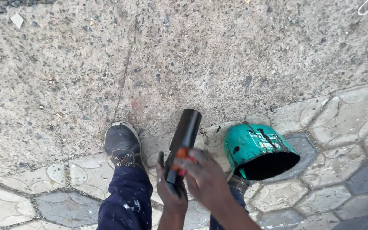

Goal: Painting wooden furniture legs with black paint using a small applicator.

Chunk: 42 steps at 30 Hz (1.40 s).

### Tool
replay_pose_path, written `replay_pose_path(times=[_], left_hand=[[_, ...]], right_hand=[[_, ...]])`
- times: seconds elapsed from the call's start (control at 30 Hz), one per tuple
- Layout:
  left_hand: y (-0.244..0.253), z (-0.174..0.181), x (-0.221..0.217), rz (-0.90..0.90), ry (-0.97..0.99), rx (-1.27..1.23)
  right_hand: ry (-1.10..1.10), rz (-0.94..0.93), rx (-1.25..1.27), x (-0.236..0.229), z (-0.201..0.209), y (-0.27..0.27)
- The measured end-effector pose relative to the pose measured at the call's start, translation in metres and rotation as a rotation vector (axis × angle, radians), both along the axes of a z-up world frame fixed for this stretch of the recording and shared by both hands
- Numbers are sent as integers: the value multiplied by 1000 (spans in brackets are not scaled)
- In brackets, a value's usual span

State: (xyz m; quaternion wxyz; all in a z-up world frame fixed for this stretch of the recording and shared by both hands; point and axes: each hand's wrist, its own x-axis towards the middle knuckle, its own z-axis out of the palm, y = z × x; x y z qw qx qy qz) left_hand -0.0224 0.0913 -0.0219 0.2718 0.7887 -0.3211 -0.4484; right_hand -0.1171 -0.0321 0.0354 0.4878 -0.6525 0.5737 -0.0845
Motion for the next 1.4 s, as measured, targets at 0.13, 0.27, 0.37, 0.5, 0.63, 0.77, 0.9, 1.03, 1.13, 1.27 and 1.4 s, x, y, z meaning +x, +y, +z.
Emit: replay_pose_path(times=[0.13, 0.27, 0.37, 0.5, 0.63, 0.77, 0.9, 1.03, 1.13, 1.27, 1.4], left_hand=[[-17, -10, 5, 1342, 725, 465], [-32, 1, 9, 1384, 750, 571], [-38, -6, 10, 1381, 758, 654], [-17, -11, 12, 1402, 864, 671], [5, -23, 17, 1419, 936, 663], [-7, -7, 12, 1405, 964, 674], [-58, 11, 13, 1346, 853, 775], [11, -26, 15, 1326, 1189, 598], [-30, -4, 17, 1343, 1065, 653], [-90, 16, 25, 1346, 771, 707], [-136, 34, 25, 1221, 666, 649]], right_hand=[[81, -39, -163, -27, -83, -34], [27, -237, 73, -32, -85, -49], [-173, -217, 332, -11, -23, -30], [-251, 19, 241, 3, 33, 0], [-35, 53, -99, -3, -37, 1], [83, -113, -145, -18, -106, -49], [40, -286, 23, -23, -101, -58], [-221, -270, 400, -5, -12, -33], [-459, -420, 887, -12, 13, -4], [-454, -1112, 908, -26, 3, 8], [-536, -1315, 812, -31, -6, 20]])
